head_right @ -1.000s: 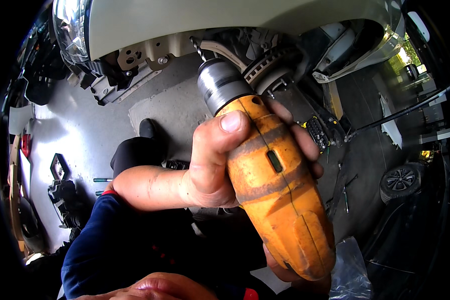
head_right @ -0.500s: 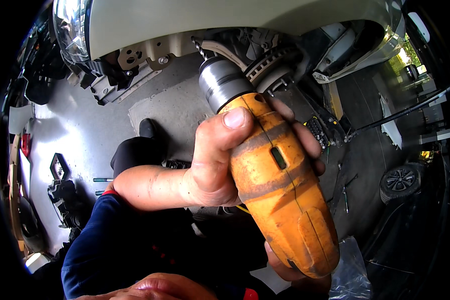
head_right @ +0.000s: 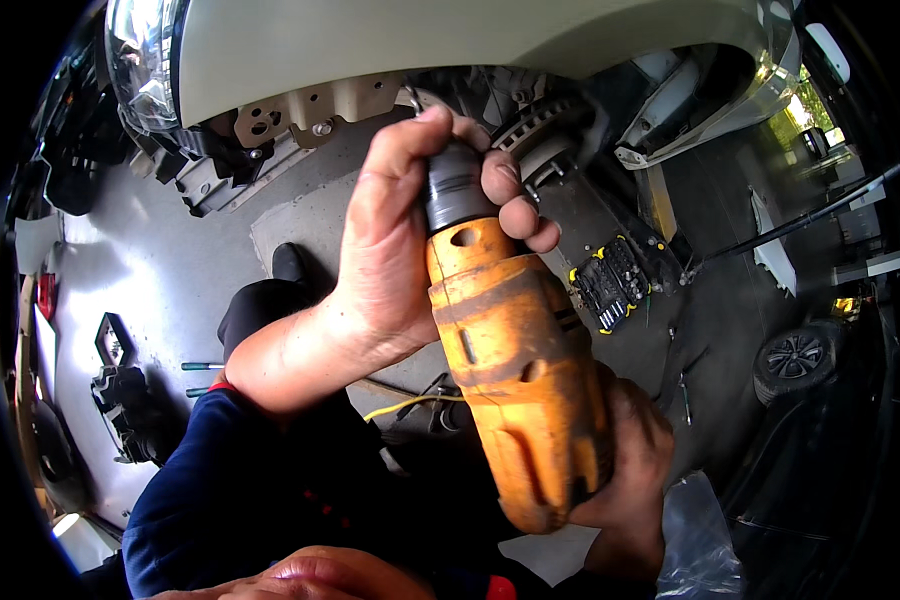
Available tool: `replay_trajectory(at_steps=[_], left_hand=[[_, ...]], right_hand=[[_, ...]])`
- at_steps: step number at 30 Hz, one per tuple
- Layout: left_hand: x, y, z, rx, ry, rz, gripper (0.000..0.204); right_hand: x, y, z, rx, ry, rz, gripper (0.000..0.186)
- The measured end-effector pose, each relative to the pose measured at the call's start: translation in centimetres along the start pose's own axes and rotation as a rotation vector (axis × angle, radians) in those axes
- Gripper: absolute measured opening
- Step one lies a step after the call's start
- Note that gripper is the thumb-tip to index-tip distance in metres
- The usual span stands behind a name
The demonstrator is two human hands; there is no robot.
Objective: The person prepares and uses an electric drill to drill holes in a car fender piece, replaces a drill bit, and then utilizes a manual rivet tool to secure components together.
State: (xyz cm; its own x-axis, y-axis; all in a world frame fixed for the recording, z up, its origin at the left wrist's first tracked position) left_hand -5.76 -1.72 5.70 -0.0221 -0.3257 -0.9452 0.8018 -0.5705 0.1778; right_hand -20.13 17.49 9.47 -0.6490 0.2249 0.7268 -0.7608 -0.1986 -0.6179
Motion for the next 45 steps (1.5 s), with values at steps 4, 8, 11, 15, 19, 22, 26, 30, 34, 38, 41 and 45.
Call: replay_trajectory(at_steps=[4, 8, 11, 15, 19, 22, 26, 30, 34, 38, 41, 45], left_hand=[[-0.3, -0.7, 0.2, 0.055, -0.002, 0.006, 0.035], [-2.2, -1.6, -1.7, -0.074, -0.029, -0.074, 0.046], [-2.4, -2.3, -1.7, -0.002, 0.109, 0.089, 0.052], [-2.5, -3.0, -2.0, 0.129, 0.027, 0.04, 0.041], [-3.3, -3.3, -1.3, 0.159, 0.023, -0.036, 0.042], [-2.8, -3.0, -1.4, 0.13, 0.042, -0.002, 0.044], [-3.0, -2.6, -1.5, 0.127, 0.069, 0.038, 0.045], [-3.2, -2.6, -1.2, 0.144, 0.065, 0.007, 0.046], [-3.2, -2.6, -1.2, 0.137, 0.09, 0.043, 0.046], [-3.2, -2.7, -1.1, 0.122, 0.073, 0.05, 0.046], [-3.2, -2.7, -1.1, 0.124, 0.068, 0.042, 0.046], [-3.3, -2.7, -1.1, 0.127, 0.071, 0.041, 0.047]], right_hand=[[0.6, -0.4, -0.9, 0.19, 0.04, -0.264, 0.076], [0.4, 2.4, -5.3, -0.492, -0.044, 0.193, 0.053], [0.1, 3.1, -5.5, -0.484, 0.045, 0.854, 0.052], [-1.0, 2.0, -4.7, -0.231, -0.06, 0.156, 0.057], [-0.8, 1.5, -4.9, -0.488, 0.163, 0.533, 0.064], [-1.1, 2.6, -4.8, -0.484, 0.095, 0.798, 0.055], [-1.6, 2.3, -4.6, -0.445, 0.088, 0.902, 0.057], [-1.7, 2.3, -5.5, -0.574, 0.248, 0.674, 0.062], [-0.7, 2.7, -5.6, -0.274, 0.063, 0.304, 0.053], [-1.8, 2.2, -5.1, -0.411, 0.171, 0.674, 0.046], [-1.7, 2.6, -5.6, -0.51, 0.226, 0.697, 0.049], [-1.8, 1.3, -4.9, -0.367, 0.256, 0.509, 0.052]])
Point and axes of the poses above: each hand's wrist, its own z-axis towards the middle knuckle, its own x-axis out of the back of the hand, y = z × x, the point moved 3 cm from there along z, towards the middle knuckle, and after that the axes turned 1 degree about y, right-handed, at the moved point
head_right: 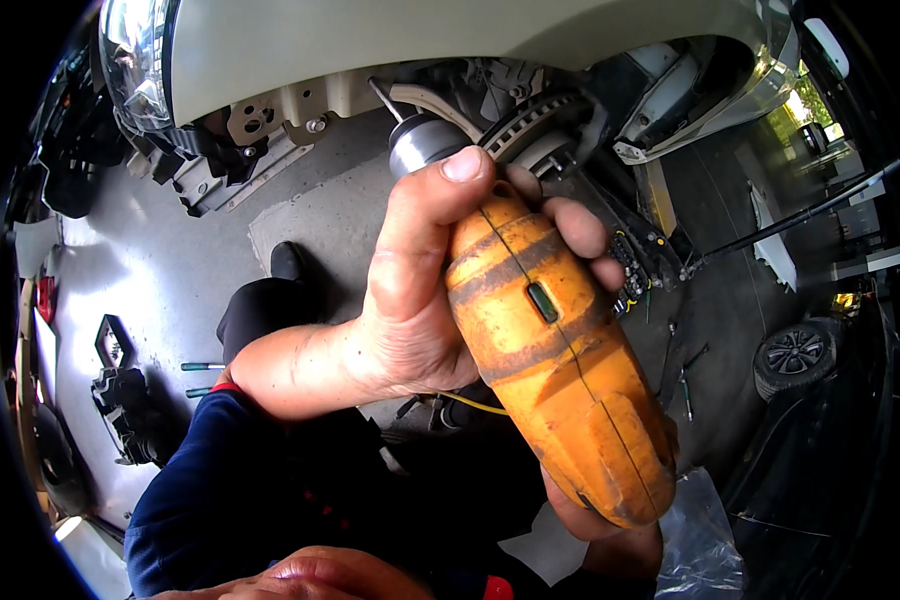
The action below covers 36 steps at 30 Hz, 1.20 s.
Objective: The person prepares and uses an electric drill to drill holes in a car fender piece, replaces a drill bit, and then utilizes a manual rivet tool to secure components together.
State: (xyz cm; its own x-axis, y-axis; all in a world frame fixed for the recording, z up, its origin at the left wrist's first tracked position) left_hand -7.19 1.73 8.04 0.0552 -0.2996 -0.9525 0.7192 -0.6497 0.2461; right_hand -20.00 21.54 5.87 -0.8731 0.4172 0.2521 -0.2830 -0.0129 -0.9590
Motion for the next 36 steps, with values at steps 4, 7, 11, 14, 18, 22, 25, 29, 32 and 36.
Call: replay_trajectory(at_steps=[4, 7, 11, 14, 18, 22, 25, 29, 32, 36], left_hand=[[0.1, 0.1, -0.1, -0.003, 0.015, -0.001, 0.049], [0.2, 0.3, -0.2, -0.006, 0.006, 0.053, 0.051], [-0.4, -0.3, 0.3, 0.014, -0.004, 0.015, 0.053], [-0.1, 0.3, -0.2, -0.02, 0.023, 0.051, 0.052], [-0.3, 0.1, 0.0, -0.01, 0.019, 0.024, 0.05], [-0.2, 0.2, 0.0, -0.02, 0.018, 0.003, 0.05], [-0.3, 0.1, 0.1, -0.028, 0.027, -0.011, 0.05], [-0.4, 0.0, 0.2, -0.011, 0.017, -0.024, 0.051], [-0.1, 0.6, 0.0, -0.014, 0.023, -0.045, 0.052], [-0.5, 0.5, 0.4, -0.019, 0.039, -0.028, 0.052]], right_hand=[[0.3, -0.6, 0.0, -0.006, -0.026, -0.101, 0.052], [0.1, -1.1, 0.5, -0.064, -0.037, -0.084, 0.052], [0.4, -1.8, 0.2, -0.13, 0.012, -0.061, 0.051], [0.3, -0.6, 0.4, -0.085, -0.034, 0.015, 0.049], [0.5, -1.2, 0.6, -0.15, -0.032, -0.004, 0.049], [0.8, -0.8, 0.7, -0.181, -0.01, 0.045, 0.05], [1.0, -0.7, 0.8, -0.194, 0.019, 0.104, 0.049], [1.1, -1.7, 0.7, -0.091, 0.002, -0.103, 0.046], [0.5, -1.8, 0.7, -0.088, 0.046, -0.092, 0.046], [0.9, -1.0, 0.3, 0.133, -0.036, -0.385, 0.046]])
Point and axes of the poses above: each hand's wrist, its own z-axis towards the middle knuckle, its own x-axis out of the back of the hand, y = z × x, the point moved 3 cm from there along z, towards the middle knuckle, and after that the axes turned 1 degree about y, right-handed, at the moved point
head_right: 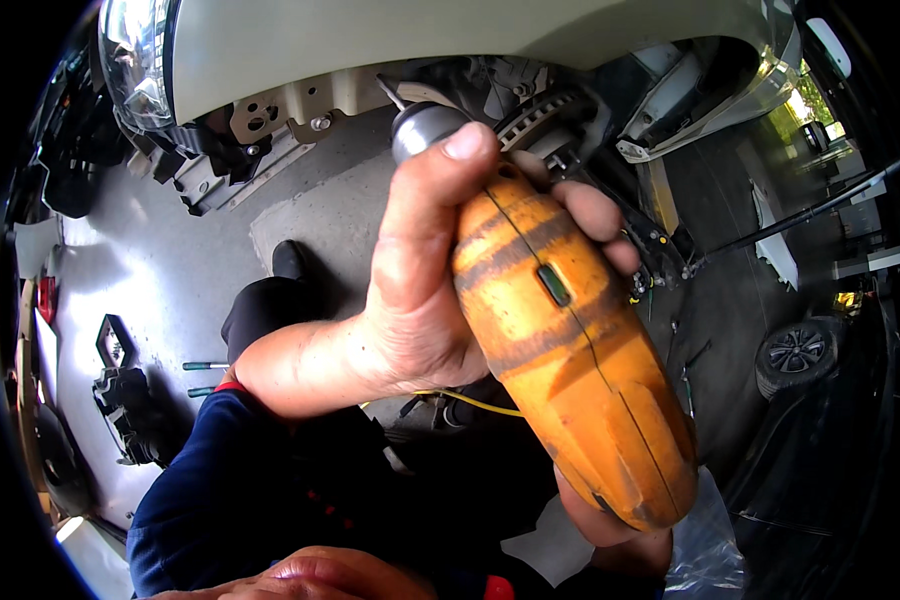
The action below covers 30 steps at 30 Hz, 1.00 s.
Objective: The person prepares and uses an electric drill to drill holes in a car fender piece, replaces a drill bit, and then utilizes a manual rivet tool to secure components together.
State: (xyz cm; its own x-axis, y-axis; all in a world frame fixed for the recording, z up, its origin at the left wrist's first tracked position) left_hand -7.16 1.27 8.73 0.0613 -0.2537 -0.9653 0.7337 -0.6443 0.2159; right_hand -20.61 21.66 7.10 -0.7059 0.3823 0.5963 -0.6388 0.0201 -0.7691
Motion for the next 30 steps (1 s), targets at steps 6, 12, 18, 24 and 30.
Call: replay_trajectory(at_steps=[6, 12, 18, 24, 30], left_hand=[[0.8, -1.6, -0.9, 0.04, -0.046, 0.169, 0.044], [5.0, -5.4, -0.7, 0.198, -0.041, 0.43, 0.036], [19.0, -6.7, 0.5, 0.481, 0.447, 0.2, 0.04], [32.5, -1.5, -2.2, 0.551, 0.643, 0.133, 0.045], [37.2, 0.6, -7.4, 0.595, 0.837, 0.567, 0.042]], right_hand=[[-0.3, 0.7, 0.0, -0.044, 0.01, 0.265, 0.051], [-4.6, 4.3, -0.8, -0.062, -0.445, 0.413, 0.06], [-11.1, 9.7, -1.0, -0.233, -0.545, 0.798, 0.068], [-19.6, 17.1, 1.5, -0.159, -0.902, 0.645, 0.095], [-24.9, 18.0, 2.3, -0.13, -1.107, -0.117, 0.115]])
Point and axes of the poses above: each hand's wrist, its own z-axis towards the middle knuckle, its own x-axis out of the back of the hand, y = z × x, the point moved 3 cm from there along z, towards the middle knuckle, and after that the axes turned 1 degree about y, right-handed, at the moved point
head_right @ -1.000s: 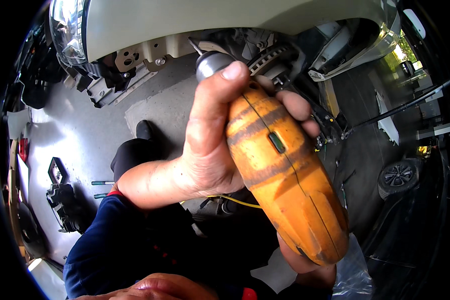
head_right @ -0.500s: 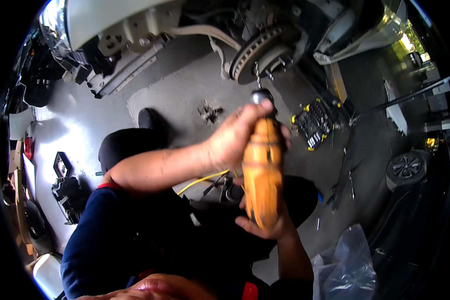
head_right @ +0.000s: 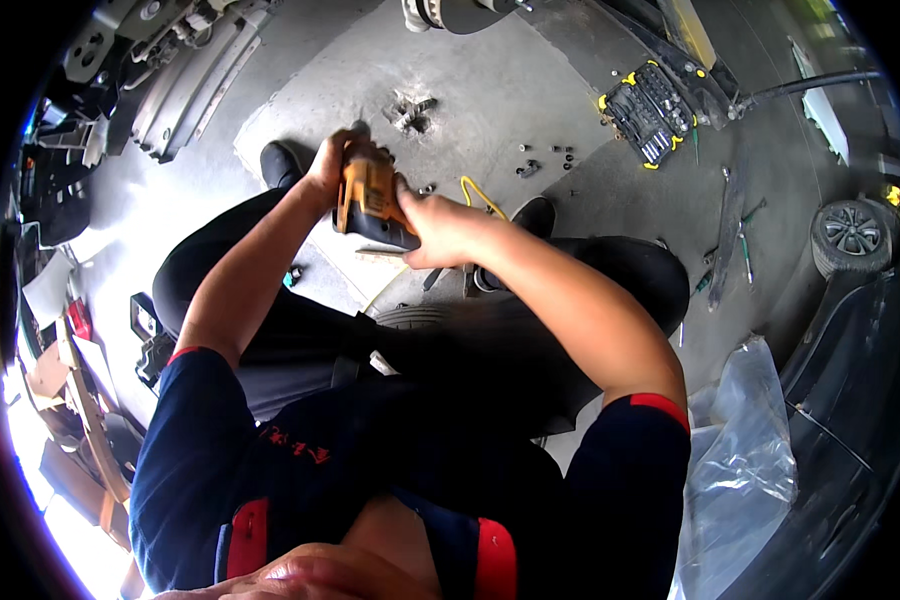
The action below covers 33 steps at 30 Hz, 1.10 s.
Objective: The person prepares and uses an electric drill to drill holes in a car fender piece, replaces a drill bit, and then utilizes a manual rivet tool to secure components together.
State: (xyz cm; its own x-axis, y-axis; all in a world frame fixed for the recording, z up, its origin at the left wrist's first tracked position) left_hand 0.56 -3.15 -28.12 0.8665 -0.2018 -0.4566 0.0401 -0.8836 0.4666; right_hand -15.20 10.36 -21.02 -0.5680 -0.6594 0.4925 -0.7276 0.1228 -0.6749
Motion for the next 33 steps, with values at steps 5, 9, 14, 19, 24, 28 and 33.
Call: replay_trajectory(at_steps=[5, 9, 14, 19, 24, 28, 33], left_hand=[[8.1, -6.0, 5.6, 0.095, 0.1, 0.166, 0.054], [10.7, -7.6, 7.6, -0.122, 0.358, 0.937, 0.052], [3.9, 0.3, 0.5, -0.456, 0.105, 1.461, 0.039], [2.7, 7.5, -10.3, -0.61, 0.079, 1.255, 0.034], [8.1, 11.1, -24.4, -0.999, 0.487, 1.453, 0.035], [19.8, 9.1, -31.3, -0.921, 0.978, 1.072, 0.033], [31.6, -4.9, -30.8, -0.457, 1.138, 0.829, 0.037]], right_hand=[[-4.9, 0.5, 3.7, -0.004, 0.05, -0.501, 0.074], [-8.0, 5.2, 6.3, -0.153, 0.073, -0.41, 0.061], [-5.7, 13.3, 8.1, -0.369, 0.256, -0.473, 0.074], [-3.1, 17.2, 11.4, -0.64, 0.298, -0.408, 0.071], [-7.5, 22.4, 13.6, -0.647, 0.434, -0.417, 0.068], [-11.3, 23.4, 12.7, -0.462, 0.341, -0.407, 0.078], [-12.5, 20.4, 11.4, -0.37, 0.092, -0.605, 0.11]])
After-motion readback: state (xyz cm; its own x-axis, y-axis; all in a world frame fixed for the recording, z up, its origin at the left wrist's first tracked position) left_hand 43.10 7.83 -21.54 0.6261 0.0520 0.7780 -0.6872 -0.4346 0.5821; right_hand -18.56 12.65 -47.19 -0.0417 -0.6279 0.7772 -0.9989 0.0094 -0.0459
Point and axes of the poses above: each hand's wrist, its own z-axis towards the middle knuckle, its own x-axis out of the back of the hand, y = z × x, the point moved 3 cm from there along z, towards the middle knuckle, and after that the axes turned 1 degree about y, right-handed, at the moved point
